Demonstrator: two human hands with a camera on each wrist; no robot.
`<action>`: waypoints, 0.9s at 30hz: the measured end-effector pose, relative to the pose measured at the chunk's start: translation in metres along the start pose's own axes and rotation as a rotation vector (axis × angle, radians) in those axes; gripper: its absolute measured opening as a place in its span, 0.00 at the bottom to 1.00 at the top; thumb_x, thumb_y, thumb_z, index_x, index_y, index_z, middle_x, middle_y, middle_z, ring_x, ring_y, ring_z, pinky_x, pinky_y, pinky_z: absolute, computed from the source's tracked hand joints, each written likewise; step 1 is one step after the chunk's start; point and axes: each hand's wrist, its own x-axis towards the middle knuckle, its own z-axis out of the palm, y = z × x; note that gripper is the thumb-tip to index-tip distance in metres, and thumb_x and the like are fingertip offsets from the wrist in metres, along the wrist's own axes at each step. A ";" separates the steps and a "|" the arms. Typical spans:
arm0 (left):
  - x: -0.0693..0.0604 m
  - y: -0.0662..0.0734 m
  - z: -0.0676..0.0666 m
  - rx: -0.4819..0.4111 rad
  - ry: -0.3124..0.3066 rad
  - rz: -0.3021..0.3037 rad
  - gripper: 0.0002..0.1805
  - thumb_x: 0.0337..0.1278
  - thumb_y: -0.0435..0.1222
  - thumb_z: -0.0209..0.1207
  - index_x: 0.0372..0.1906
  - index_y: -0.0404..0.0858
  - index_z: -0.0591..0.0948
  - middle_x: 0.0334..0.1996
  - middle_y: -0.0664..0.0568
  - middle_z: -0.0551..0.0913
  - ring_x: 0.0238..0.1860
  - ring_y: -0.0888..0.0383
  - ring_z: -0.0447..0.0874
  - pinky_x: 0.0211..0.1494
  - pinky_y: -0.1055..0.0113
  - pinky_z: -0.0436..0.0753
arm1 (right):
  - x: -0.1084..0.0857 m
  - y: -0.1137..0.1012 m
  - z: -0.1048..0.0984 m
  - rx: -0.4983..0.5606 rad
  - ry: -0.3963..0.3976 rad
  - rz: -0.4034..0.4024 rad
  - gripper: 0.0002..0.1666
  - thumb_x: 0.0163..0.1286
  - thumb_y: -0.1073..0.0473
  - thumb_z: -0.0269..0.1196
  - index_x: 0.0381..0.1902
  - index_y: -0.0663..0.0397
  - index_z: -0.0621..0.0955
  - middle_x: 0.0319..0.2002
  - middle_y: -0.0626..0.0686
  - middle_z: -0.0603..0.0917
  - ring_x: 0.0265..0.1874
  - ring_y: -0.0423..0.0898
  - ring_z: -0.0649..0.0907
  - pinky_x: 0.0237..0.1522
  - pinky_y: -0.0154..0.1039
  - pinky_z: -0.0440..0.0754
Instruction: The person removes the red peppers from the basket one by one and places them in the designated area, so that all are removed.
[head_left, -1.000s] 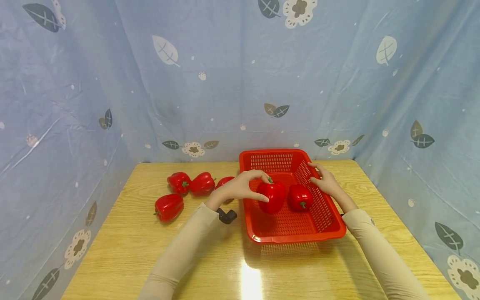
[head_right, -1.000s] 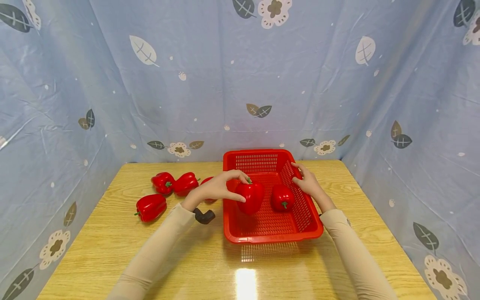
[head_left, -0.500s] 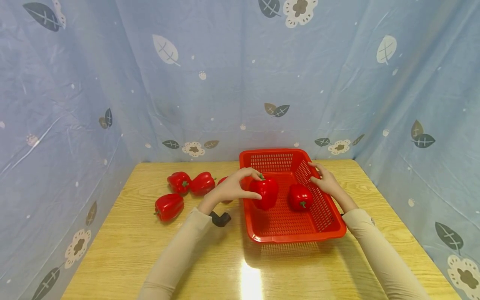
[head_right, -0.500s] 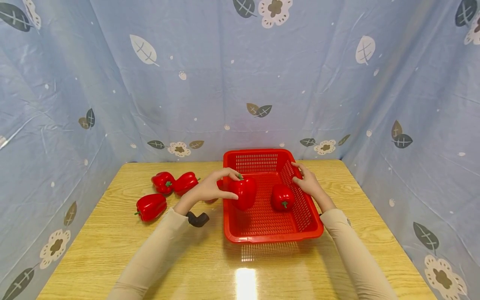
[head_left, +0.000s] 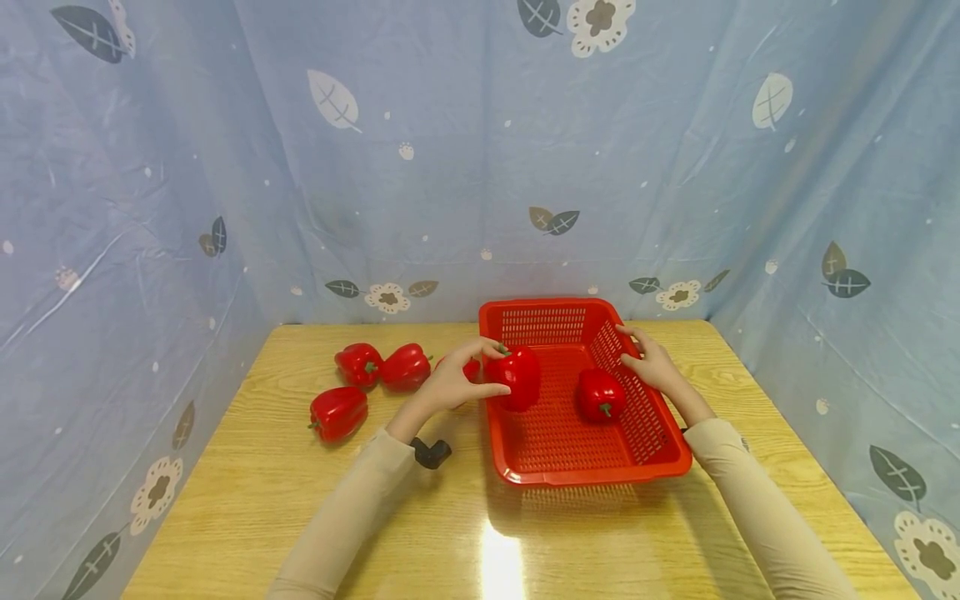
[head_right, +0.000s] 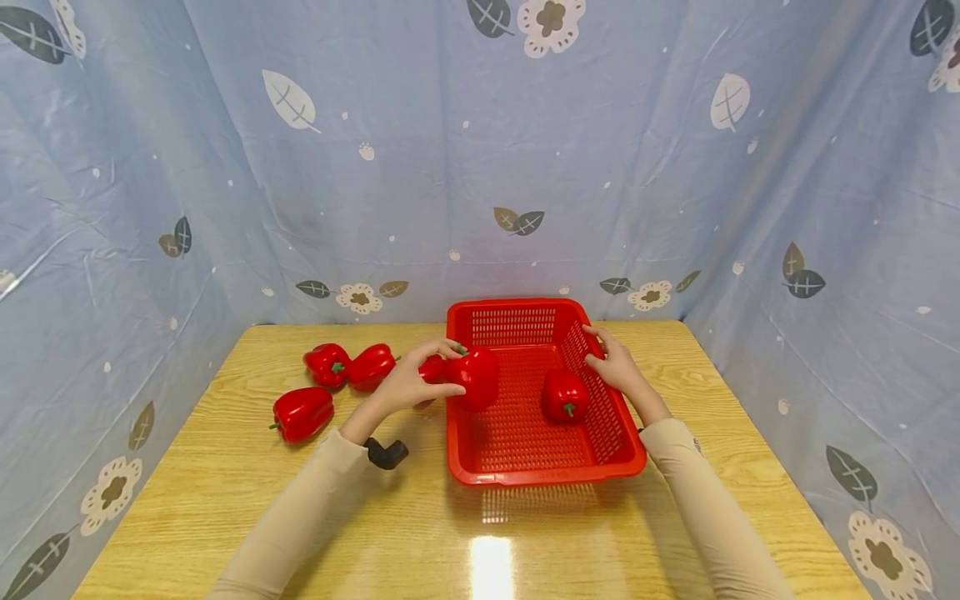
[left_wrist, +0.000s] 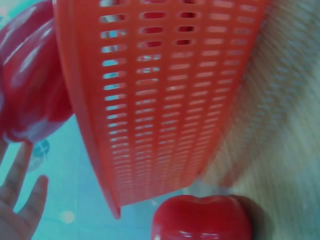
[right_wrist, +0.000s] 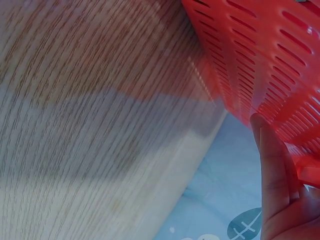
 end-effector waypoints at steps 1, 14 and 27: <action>-0.001 -0.001 0.000 0.000 0.019 -0.002 0.24 0.38 0.51 0.71 0.44 0.53 0.77 0.53 0.63 0.76 0.54 0.63 0.71 0.53 0.56 0.73 | 0.000 0.000 0.000 0.003 -0.001 0.000 0.32 0.67 0.68 0.51 0.69 0.58 0.59 0.52 0.74 0.72 0.41 0.61 0.79 0.33 0.44 0.82; -0.015 -0.009 -0.002 -0.052 0.202 -0.038 0.24 0.39 0.50 0.71 0.45 0.50 0.79 0.54 0.58 0.76 0.60 0.58 0.69 0.62 0.50 0.69 | -0.001 0.001 0.002 -0.001 0.006 -0.010 0.32 0.68 0.68 0.51 0.69 0.57 0.59 0.53 0.74 0.72 0.42 0.62 0.79 0.33 0.43 0.81; -0.035 0.008 -0.013 -0.042 0.360 0.019 0.21 0.41 0.33 0.71 0.44 0.36 0.78 0.51 0.46 0.77 0.56 0.51 0.73 0.57 0.54 0.76 | 0.000 0.002 0.001 -0.002 0.017 -0.021 0.32 0.67 0.68 0.51 0.69 0.58 0.60 0.53 0.73 0.72 0.41 0.61 0.79 0.32 0.41 0.80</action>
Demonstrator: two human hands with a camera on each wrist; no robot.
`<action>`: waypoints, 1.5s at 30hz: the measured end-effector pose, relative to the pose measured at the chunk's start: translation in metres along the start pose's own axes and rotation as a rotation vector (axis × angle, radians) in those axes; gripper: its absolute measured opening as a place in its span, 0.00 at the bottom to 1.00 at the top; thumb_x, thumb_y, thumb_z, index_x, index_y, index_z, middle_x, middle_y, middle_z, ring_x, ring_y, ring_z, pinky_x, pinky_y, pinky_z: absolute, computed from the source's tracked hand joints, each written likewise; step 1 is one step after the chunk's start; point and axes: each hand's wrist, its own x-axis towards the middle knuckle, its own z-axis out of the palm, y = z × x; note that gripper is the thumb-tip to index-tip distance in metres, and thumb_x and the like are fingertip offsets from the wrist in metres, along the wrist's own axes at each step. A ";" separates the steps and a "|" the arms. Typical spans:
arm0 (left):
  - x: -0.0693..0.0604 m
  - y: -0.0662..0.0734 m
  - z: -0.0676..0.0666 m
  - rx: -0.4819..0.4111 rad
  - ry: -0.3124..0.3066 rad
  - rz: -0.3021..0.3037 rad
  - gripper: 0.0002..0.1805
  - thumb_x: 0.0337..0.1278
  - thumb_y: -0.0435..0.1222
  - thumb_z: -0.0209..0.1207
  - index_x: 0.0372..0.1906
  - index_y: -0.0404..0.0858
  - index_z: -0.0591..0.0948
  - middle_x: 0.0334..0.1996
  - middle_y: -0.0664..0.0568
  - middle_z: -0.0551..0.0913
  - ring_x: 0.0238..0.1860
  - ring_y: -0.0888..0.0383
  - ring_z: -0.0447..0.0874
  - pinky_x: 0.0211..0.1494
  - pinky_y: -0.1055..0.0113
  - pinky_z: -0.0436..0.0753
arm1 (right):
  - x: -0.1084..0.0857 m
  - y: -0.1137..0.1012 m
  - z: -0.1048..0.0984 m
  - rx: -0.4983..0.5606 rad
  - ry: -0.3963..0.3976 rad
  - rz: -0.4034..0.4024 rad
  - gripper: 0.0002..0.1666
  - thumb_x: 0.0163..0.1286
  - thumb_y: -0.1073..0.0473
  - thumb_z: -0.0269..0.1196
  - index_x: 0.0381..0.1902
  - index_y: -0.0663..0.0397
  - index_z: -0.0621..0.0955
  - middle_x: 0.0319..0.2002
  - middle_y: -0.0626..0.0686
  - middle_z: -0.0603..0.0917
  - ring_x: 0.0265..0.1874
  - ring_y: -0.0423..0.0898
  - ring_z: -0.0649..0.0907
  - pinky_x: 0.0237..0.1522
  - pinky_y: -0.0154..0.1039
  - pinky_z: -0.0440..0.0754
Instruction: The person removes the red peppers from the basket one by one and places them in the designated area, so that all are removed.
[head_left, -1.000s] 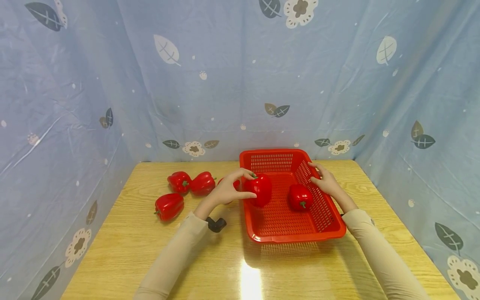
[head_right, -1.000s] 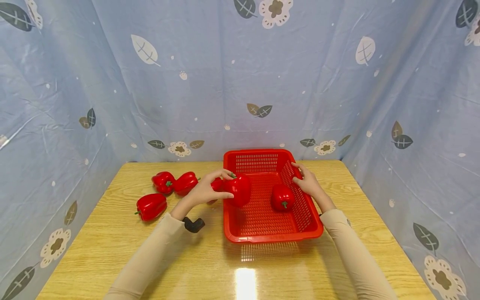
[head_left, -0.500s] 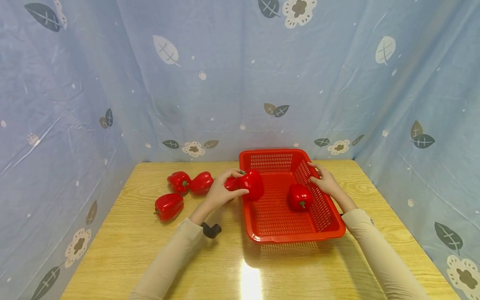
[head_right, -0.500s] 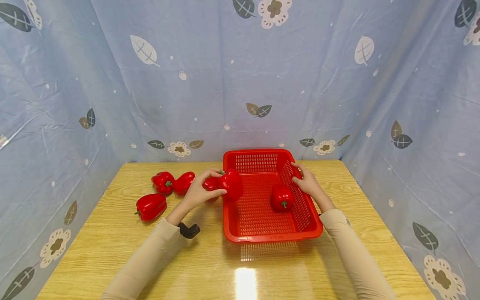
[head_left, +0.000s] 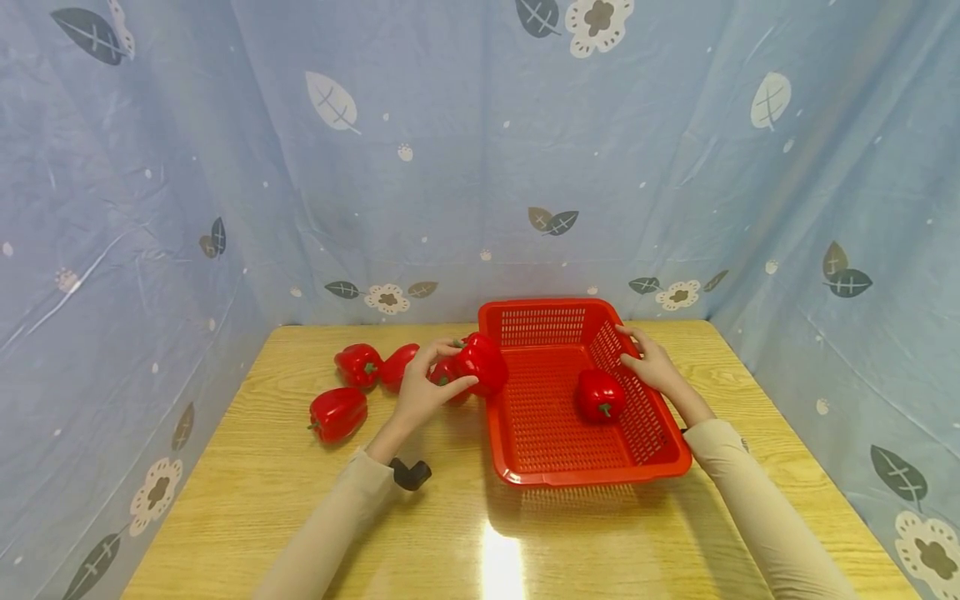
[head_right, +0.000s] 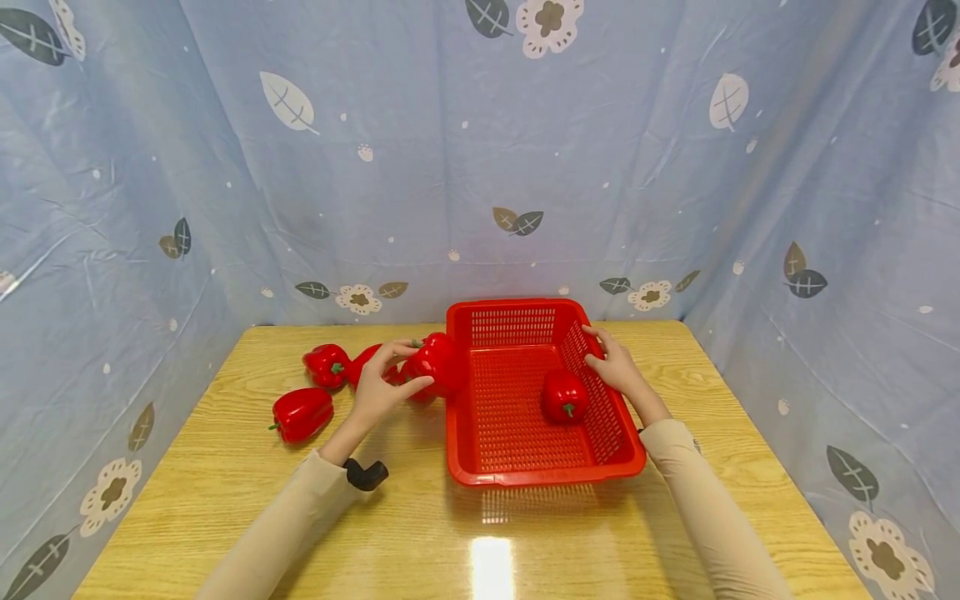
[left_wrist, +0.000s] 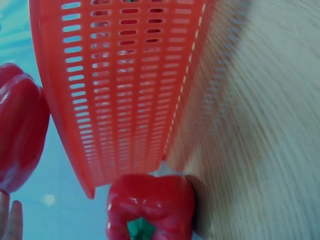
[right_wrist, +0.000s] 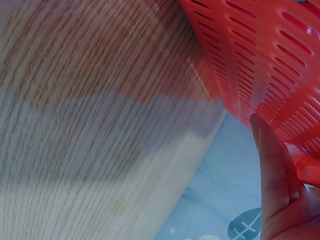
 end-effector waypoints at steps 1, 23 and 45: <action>-0.001 0.004 -0.002 -0.006 0.003 0.010 0.21 0.41 0.32 0.70 0.44 0.35 0.78 0.51 0.45 0.77 0.55 0.50 0.73 0.56 0.55 0.77 | 0.000 0.000 0.000 0.003 0.002 0.001 0.32 0.67 0.68 0.51 0.68 0.58 0.60 0.52 0.73 0.73 0.41 0.61 0.79 0.33 0.41 0.80; -0.033 -0.010 -0.025 -0.030 0.092 -0.052 0.22 0.43 0.31 0.69 0.46 0.31 0.76 0.52 0.40 0.77 0.56 0.48 0.75 0.59 0.56 0.73 | 0.000 -0.002 -0.001 -0.014 0.012 -0.011 0.32 0.66 0.69 0.52 0.68 0.58 0.60 0.57 0.72 0.70 0.48 0.64 0.76 0.39 0.47 0.79; -0.066 -0.031 -0.048 0.024 0.081 -0.250 0.21 0.44 0.34 0.69 0.45 0.33 0.76 0.55 0.41 0.76 0.59 0.44 0.72 0.58 0.47 0.72 | -0.001 -0.004 0.000 0.043 -0.020 0.029 0.32 0.69 0.66 0.50 0.70 0.60 0.57 0.55 0.75 0.70 0.43 0.62 0.78 0.32 0.40 0.79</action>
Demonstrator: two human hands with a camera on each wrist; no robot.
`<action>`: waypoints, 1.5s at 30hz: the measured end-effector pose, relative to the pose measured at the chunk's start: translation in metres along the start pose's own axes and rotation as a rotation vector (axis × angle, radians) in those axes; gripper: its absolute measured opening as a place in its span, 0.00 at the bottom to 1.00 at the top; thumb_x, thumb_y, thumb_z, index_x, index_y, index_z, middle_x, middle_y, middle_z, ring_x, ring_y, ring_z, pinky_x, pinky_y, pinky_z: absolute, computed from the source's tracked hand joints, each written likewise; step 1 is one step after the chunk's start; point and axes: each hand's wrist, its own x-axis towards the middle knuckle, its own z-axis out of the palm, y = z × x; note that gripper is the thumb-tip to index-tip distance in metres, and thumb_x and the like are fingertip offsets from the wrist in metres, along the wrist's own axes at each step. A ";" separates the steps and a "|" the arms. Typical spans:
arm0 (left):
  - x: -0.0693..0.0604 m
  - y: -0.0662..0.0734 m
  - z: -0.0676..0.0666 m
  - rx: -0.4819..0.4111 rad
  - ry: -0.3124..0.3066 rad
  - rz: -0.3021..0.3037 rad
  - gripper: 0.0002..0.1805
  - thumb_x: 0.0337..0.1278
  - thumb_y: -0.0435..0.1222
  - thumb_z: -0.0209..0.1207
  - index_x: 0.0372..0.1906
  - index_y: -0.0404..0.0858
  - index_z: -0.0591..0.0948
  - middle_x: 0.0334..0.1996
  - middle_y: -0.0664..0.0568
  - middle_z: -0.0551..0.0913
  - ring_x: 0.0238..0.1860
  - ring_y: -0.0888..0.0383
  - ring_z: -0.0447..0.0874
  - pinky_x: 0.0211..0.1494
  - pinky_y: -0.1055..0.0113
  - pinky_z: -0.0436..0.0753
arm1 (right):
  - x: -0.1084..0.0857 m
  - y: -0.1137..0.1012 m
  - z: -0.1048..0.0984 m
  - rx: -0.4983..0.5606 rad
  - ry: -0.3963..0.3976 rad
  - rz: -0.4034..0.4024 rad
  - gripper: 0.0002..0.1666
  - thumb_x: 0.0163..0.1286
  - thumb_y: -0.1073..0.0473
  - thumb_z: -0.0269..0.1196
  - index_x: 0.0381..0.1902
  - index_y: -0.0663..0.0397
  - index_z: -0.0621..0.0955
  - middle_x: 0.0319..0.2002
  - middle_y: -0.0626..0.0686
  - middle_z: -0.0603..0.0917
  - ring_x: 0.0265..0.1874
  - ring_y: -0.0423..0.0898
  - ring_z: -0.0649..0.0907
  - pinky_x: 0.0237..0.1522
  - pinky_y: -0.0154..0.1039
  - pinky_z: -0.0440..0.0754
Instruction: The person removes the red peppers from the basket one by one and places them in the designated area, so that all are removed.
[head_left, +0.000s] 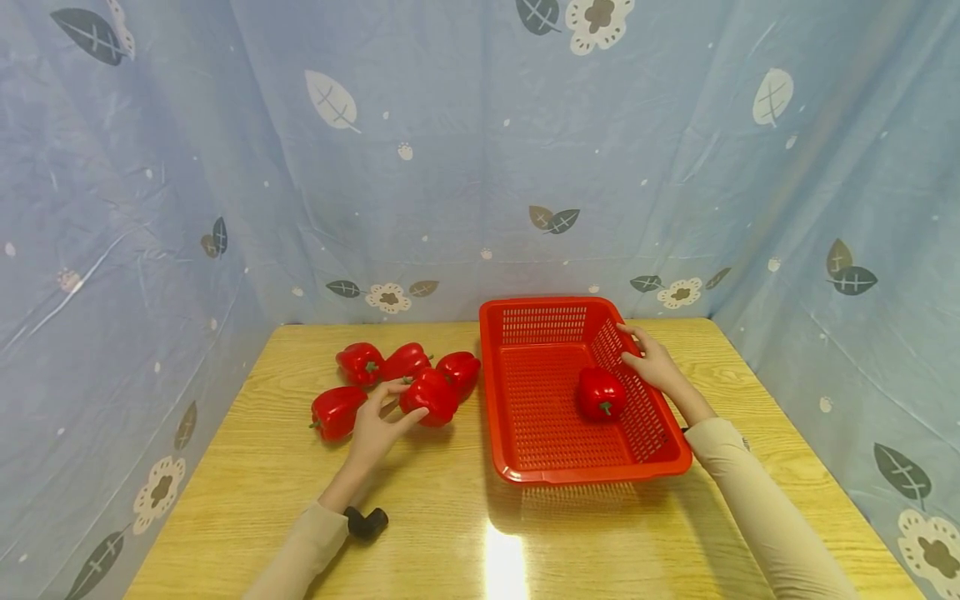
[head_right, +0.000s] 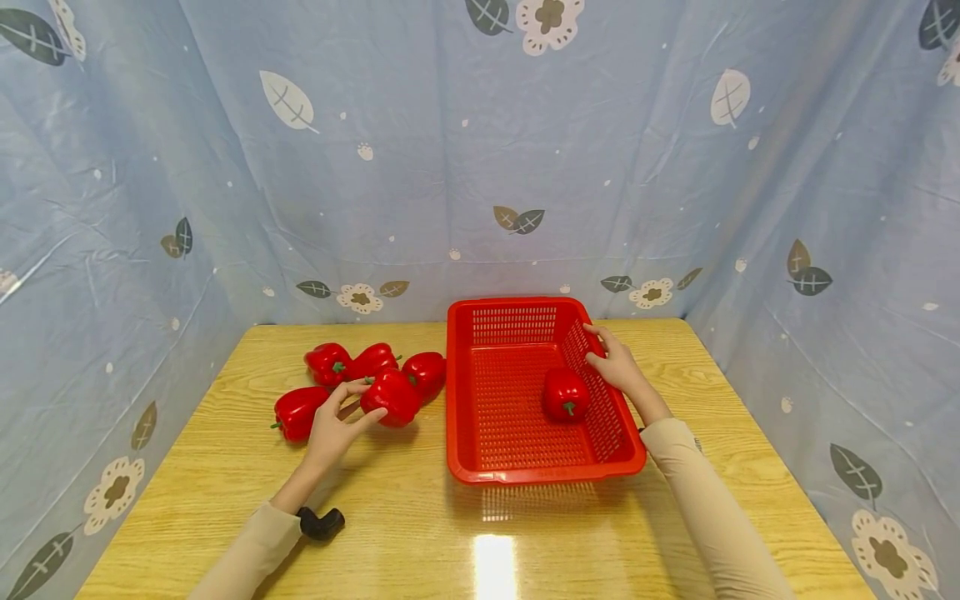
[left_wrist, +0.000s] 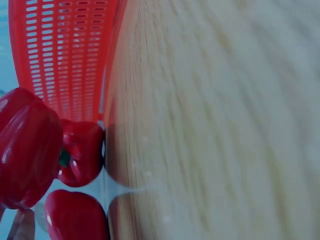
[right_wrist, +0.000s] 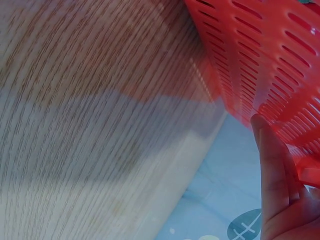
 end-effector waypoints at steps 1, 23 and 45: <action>0.000 -0.005 -0.001 -0.004 -0.002 -0.012 0.22 0.44 0.35 0.69 0.45 0.34 0.76 0.55 0.42 0.76 0.59 0.44 0.72 0.58 0.48 0.72 | 0.000 0.000 0.000 -0.002 0.000 0.000 0.32 0.69 0.67 0.50 0.70 0.60 0.57 0.55 0.74 0.70 0.42 0.62 0.78 0.32 0.40 0.79; -0.010 -0.032 -0.014 0.076 -0.076 -0.202 0.30 0.42 0.50 0.69 0.48 0.38 0.74 0.53 0.46 0.76 0.61 0.45 0.70 0.58 0.57 0.74 | -0.017 -0.038 -0.003 0.004 0.000 -0.011 0.31 0.67 0.71 0.49 0.67 0.68 0.58 0.54 0.78 0.69 0.42 0.66 0.77 0.33 0.41 0.79; -0.023 -0.031 -0.032 0.194 -0.043 -0.237 0.30 0.44 0.51 0.66 0.48 0.37 0.73 0.51 0.45 0.77 0.54 0.47 0.77 0.52 0.60 0.78 | -0.019 -0.040 -0.002 0.013 -0.001 -0.025 0.31 0.67 0.71 0.49 0.67 0.69 0.57 0.57 0.77 0.67 0.45 0.67 0.76 0.36 0.47 0.79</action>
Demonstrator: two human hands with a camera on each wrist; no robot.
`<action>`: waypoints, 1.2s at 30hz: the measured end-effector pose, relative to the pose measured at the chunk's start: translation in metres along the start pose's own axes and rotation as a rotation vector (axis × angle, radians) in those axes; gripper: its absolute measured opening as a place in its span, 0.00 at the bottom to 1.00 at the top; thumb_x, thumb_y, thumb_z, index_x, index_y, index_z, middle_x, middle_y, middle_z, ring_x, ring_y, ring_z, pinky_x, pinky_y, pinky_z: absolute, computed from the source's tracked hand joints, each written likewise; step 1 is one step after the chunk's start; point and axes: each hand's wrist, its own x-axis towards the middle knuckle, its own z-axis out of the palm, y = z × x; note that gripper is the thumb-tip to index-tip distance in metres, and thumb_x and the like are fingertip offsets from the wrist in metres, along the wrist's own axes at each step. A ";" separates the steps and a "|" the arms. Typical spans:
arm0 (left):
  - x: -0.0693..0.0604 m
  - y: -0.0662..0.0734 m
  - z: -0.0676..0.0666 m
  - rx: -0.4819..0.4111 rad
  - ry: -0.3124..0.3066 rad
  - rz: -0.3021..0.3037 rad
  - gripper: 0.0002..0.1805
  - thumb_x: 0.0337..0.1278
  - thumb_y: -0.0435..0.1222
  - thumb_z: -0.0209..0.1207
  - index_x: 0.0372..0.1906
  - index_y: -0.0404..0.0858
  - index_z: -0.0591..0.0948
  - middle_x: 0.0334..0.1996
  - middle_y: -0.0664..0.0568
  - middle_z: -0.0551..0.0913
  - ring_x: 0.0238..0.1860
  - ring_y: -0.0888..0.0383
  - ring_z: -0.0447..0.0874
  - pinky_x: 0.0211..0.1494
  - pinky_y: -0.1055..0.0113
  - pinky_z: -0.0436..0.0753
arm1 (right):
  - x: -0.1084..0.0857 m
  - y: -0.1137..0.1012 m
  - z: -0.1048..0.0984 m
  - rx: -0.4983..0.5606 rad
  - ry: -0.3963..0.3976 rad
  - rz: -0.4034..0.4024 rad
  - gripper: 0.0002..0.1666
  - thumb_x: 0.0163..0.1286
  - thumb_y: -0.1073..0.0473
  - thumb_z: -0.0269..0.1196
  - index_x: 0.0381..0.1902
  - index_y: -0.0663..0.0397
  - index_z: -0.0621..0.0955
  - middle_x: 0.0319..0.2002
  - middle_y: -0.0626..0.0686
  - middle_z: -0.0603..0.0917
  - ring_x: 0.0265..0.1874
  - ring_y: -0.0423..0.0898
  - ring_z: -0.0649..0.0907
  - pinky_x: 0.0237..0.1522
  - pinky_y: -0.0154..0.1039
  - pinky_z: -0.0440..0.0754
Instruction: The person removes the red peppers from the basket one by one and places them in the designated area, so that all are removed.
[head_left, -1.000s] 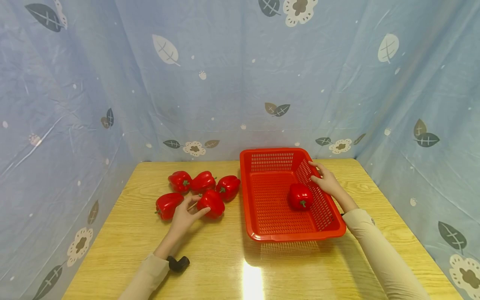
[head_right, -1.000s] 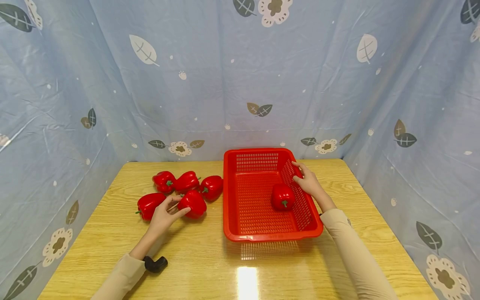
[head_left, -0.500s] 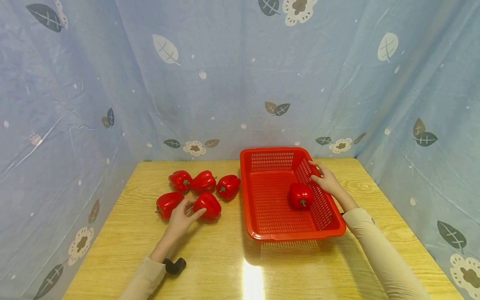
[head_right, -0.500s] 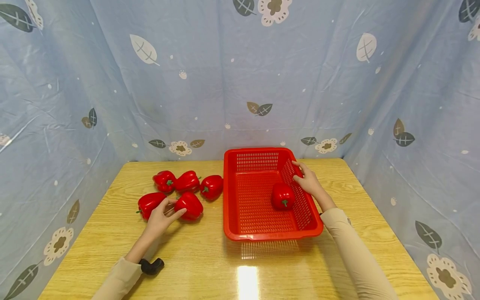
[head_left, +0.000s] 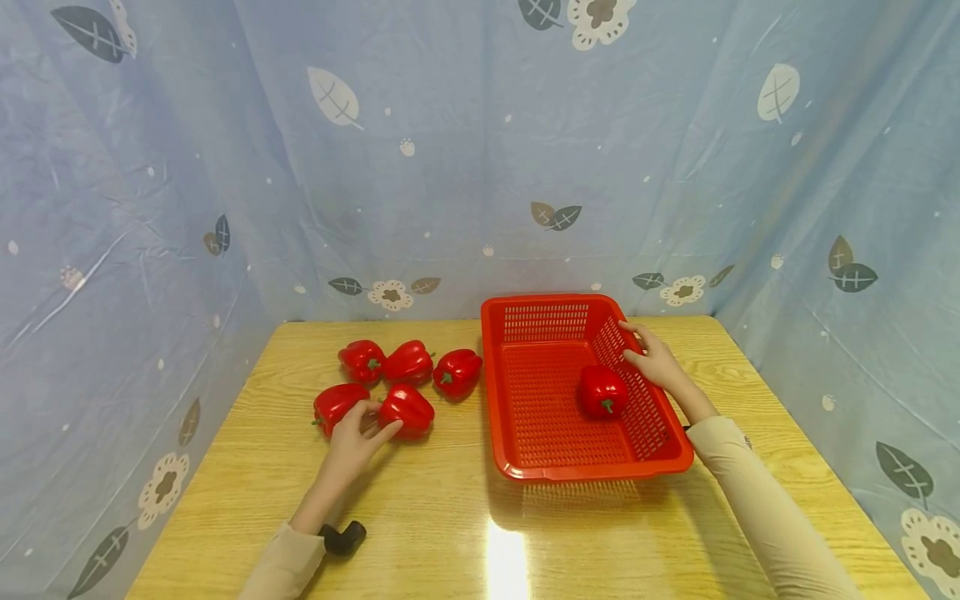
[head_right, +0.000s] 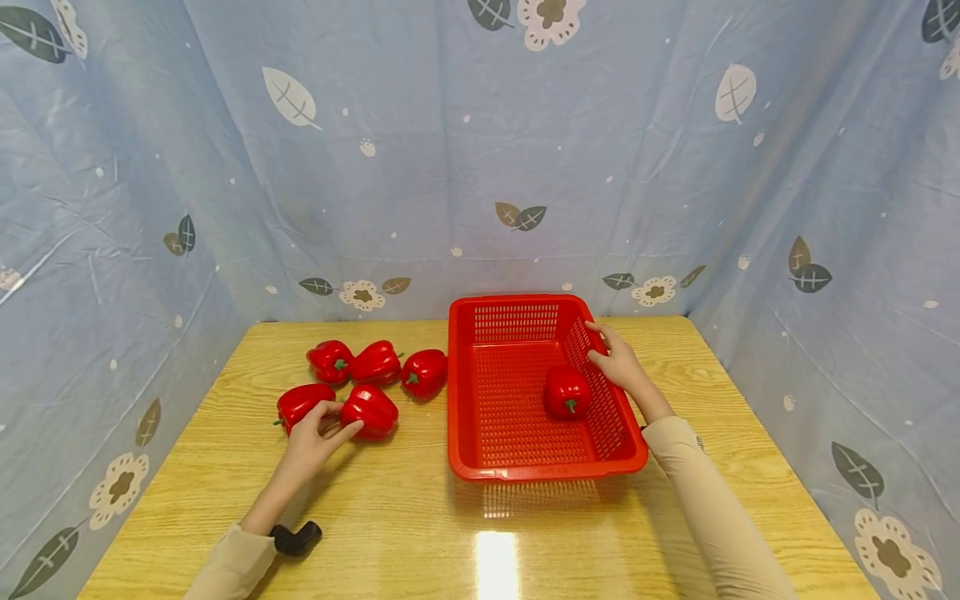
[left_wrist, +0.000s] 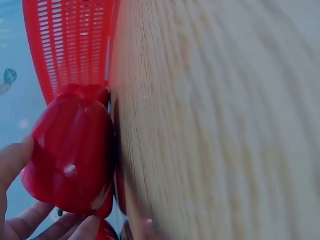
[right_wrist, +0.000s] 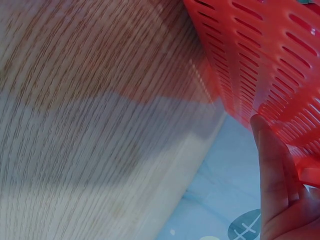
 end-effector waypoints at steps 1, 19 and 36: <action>-0.001 0.000 -0.001 0.004 0.003 -0.002 0.29 0.44 0.52 0.66 0.48 0.37 0.73 0.50 0.46 0.77 0.54 0.47 0.78 0.52 0.59 0.78 | 0.000 0.000 0.000 -0.001 0.001 0.000 0.31 0.67 0.71 0.49 0.67 0.69 0.57 0.57 0.77 0.66 0.46 0.67 0.76 0.37 0.47 0.79; -0.007 -0.004 -0.007 0.066 0.028 -0.011 0.32 0.45 0.55 0.64 0.50 0.38 0.73 0.51 0.47 0.77 0.50 0.50 0.80 0.50 0.61 0.80 | 0.003 0.005 0.001 0.007 0.001 0.015 0.31 0.67 0.72 0.49 0.67 0.68 0.57 0.57 0.78 0.66 0.46 0.69 0.75 0.37 0.51 0.80; -0.013 -0.001 -0.011 0.056 0.021 -0.025 0.30 0.50 0.51 0.63 0.53 0.36 0.72 0.54 0.43 0.75 0.50 0.48 0.80 0.51 0.60 0.79 | 0.016 0.040 0.002 -0.026 0.009 0.013 0.31 0.68 0.67 0.50 0.69 0.58 0.59 0.57 0.74 0.69 0.46 0.64 0.77 0.35 0.45 0.81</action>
